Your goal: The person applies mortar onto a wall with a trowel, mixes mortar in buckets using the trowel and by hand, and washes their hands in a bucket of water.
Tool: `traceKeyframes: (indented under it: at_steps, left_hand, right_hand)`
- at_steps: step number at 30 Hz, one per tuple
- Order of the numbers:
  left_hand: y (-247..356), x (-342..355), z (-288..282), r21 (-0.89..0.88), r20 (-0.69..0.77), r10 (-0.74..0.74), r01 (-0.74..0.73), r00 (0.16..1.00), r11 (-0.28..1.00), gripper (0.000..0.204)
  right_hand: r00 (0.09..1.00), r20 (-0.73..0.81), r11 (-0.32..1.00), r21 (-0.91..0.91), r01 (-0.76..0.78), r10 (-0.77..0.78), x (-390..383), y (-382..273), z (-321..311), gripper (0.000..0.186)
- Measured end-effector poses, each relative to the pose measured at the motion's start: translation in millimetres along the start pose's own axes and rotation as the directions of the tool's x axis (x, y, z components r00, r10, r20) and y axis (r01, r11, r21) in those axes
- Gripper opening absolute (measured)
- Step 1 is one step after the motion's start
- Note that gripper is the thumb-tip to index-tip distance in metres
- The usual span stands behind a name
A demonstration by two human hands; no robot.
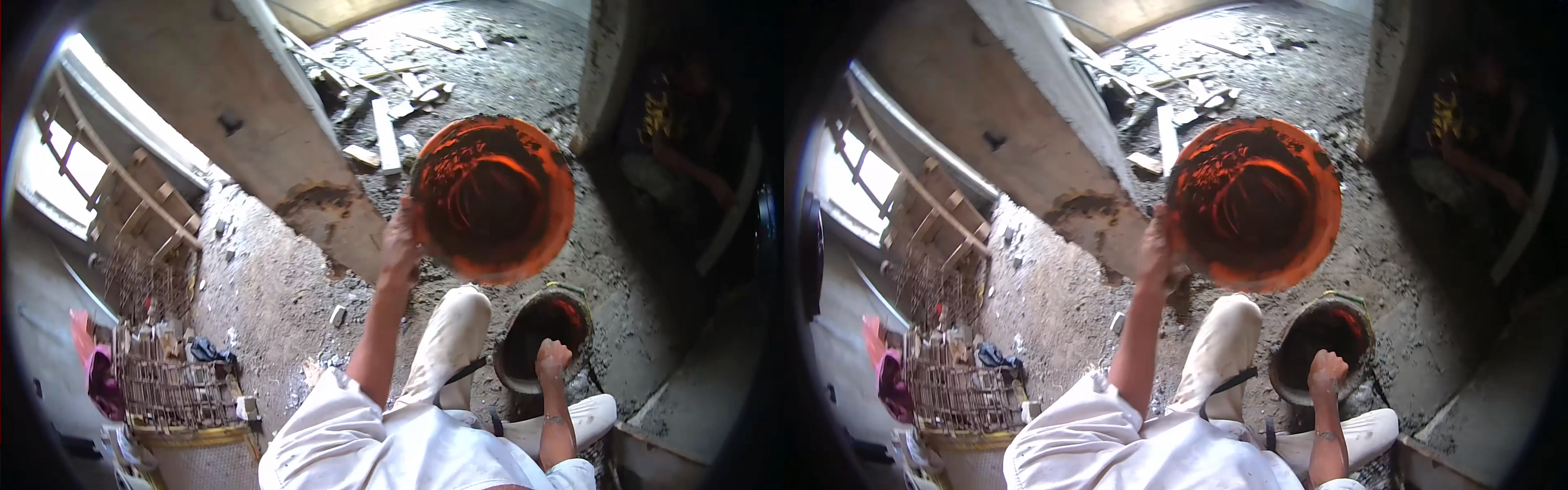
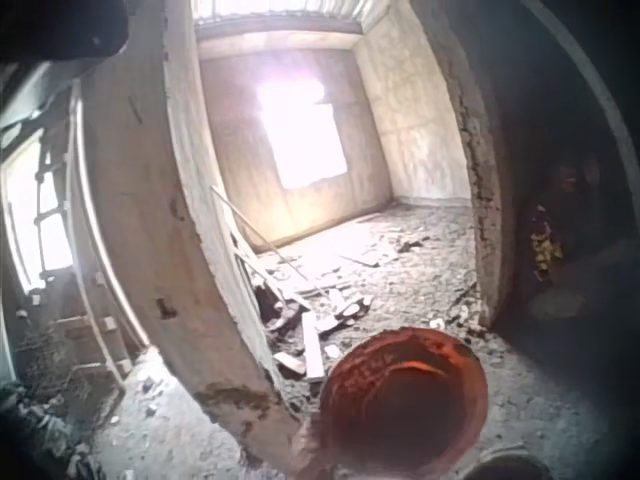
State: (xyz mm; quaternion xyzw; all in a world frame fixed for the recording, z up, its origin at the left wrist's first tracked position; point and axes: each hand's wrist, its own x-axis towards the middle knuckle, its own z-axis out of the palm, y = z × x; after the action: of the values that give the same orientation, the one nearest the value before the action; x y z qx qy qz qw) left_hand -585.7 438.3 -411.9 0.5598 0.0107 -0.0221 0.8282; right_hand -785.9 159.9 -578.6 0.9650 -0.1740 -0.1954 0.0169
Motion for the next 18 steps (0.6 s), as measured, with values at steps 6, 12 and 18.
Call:
traceKeyframes:
  at_steps: [6, 12, 18]
  left_hand:
    - [102.2, -137.5, -101.5, 0.02, -0.237, -0.015, 0.021, 0.971, 1.0, 0.052]
    - [54.4, -257.7, -308.4, 0.006, -0.475, -0.079, 0.093, 0.876, 0.996, 0.057]
    - [-25.9, -279.5, -377.8, 0.131, -0.975, 0.164, -0.211, 0.15, 0.969, 0.07]
  right_hand:
    - [0.999, -0.051, 1.0, 0.009, 0.0, 0.0, 19.1, 5.4, -2.0, 0.011]
    - [0.994, -0.06, 0.993, 0.069, 0.098, -0.094, 18.6, 36.2, 17.2, 0.009]
    - [0.997, -0.001, 0.995, 0.075, 0.072, -0.072, 16.2, 33.8, 16.2, 0.015]
